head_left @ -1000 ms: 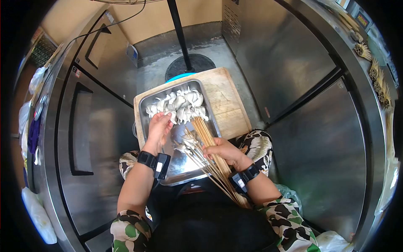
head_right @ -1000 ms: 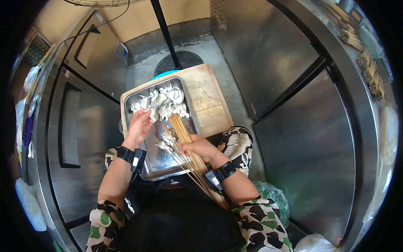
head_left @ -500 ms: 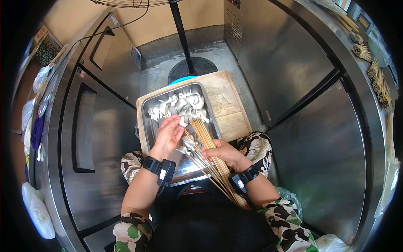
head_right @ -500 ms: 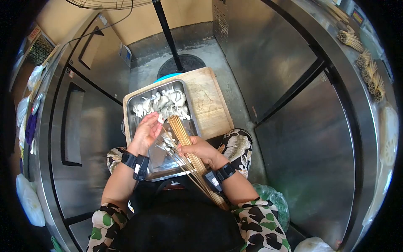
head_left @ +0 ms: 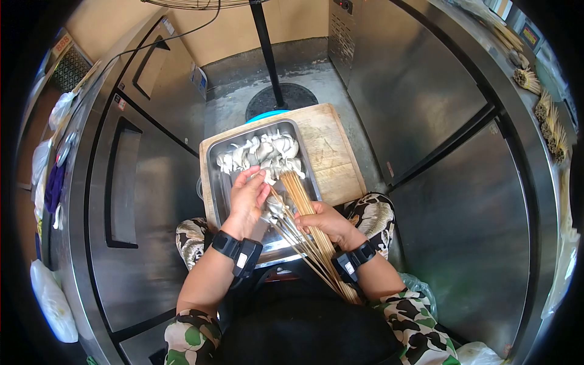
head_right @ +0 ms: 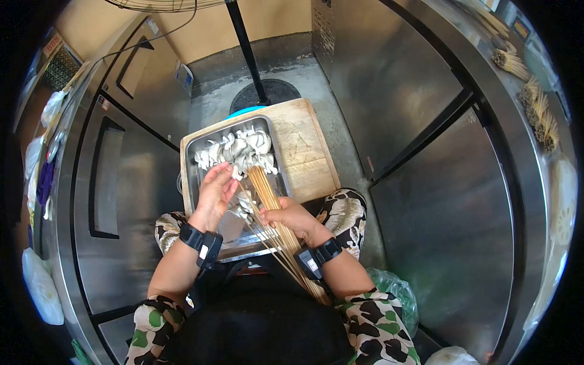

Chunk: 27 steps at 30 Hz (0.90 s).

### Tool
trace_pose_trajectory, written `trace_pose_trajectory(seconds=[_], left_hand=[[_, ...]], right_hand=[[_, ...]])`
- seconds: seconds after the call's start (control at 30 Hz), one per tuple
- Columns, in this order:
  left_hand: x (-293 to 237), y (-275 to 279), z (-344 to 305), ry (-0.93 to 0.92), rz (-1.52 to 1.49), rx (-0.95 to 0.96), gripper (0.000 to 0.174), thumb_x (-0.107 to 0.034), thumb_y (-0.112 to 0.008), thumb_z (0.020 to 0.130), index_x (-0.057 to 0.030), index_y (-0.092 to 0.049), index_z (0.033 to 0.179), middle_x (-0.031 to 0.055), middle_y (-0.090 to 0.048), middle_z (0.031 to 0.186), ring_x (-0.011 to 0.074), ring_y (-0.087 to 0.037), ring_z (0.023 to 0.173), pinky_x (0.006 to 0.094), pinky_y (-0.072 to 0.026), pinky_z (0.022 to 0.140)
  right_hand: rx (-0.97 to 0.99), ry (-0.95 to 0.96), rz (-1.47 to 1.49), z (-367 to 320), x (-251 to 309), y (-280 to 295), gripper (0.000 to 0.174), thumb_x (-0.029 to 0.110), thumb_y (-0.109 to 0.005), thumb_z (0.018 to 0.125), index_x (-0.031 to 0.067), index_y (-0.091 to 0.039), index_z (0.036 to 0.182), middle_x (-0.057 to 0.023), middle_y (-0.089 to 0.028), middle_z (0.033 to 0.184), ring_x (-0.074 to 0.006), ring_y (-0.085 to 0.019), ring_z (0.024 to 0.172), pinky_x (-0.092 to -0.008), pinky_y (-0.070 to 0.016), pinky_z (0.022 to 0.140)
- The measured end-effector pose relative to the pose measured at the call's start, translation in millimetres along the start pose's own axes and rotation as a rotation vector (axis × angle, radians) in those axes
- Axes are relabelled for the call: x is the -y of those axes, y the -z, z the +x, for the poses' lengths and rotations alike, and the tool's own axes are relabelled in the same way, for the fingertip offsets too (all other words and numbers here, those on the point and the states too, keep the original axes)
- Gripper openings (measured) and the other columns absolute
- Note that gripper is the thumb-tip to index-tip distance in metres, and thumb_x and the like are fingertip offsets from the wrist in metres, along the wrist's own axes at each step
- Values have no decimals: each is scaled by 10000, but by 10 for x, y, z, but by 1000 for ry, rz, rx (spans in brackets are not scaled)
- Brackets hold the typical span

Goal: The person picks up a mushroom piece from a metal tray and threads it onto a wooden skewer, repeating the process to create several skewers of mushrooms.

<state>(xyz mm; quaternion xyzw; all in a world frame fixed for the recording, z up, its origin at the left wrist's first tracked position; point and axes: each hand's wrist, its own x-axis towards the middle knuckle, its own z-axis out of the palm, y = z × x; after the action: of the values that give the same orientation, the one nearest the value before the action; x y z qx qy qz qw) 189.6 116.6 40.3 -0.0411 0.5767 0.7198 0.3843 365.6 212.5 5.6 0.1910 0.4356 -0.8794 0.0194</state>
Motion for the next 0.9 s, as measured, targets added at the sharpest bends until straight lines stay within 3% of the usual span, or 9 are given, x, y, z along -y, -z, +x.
trace_pose_trajectory(seconds=[0.23, 0.43, 0.9], left_hand=[[111, -49, -79, -51, -12, -69, 206, -77, -656, 804, -122, -555, 977, -12, -576, 862, 83, -550, 684, 192, -501, 591], [69, -64, -118, 27, -117, -38, 182, -105, -643, 820, -133, -548, 973, -8, -587, 849, 95, -562, 693, 191, -490, 571], [89, -130, -243, 30, -1, -112, 162, -138, -663, 810, -130, -539, 914, -14, -581, 808, 81, -538, 667, 180, -471, 559]], right_hand=[[-34, 14, 34, -8, 9, -46, 115, 51, -642, 764, 10, -589, 858, -19, -590, 701, -71, -525, 575, -185, -415, 533], [6, 19, 22, 8, -3, -13, 144, 59, -645, 768, 8, -577, 885, -29, -588, 721, -89, -541, 597, -200, -436, 553], [-3, 46, -65, -10, -4, -27, 130, 88, -651, 762, 26, -591, 859, -10, -586, 724, -70, -533, 600, -200, -429, 561]])
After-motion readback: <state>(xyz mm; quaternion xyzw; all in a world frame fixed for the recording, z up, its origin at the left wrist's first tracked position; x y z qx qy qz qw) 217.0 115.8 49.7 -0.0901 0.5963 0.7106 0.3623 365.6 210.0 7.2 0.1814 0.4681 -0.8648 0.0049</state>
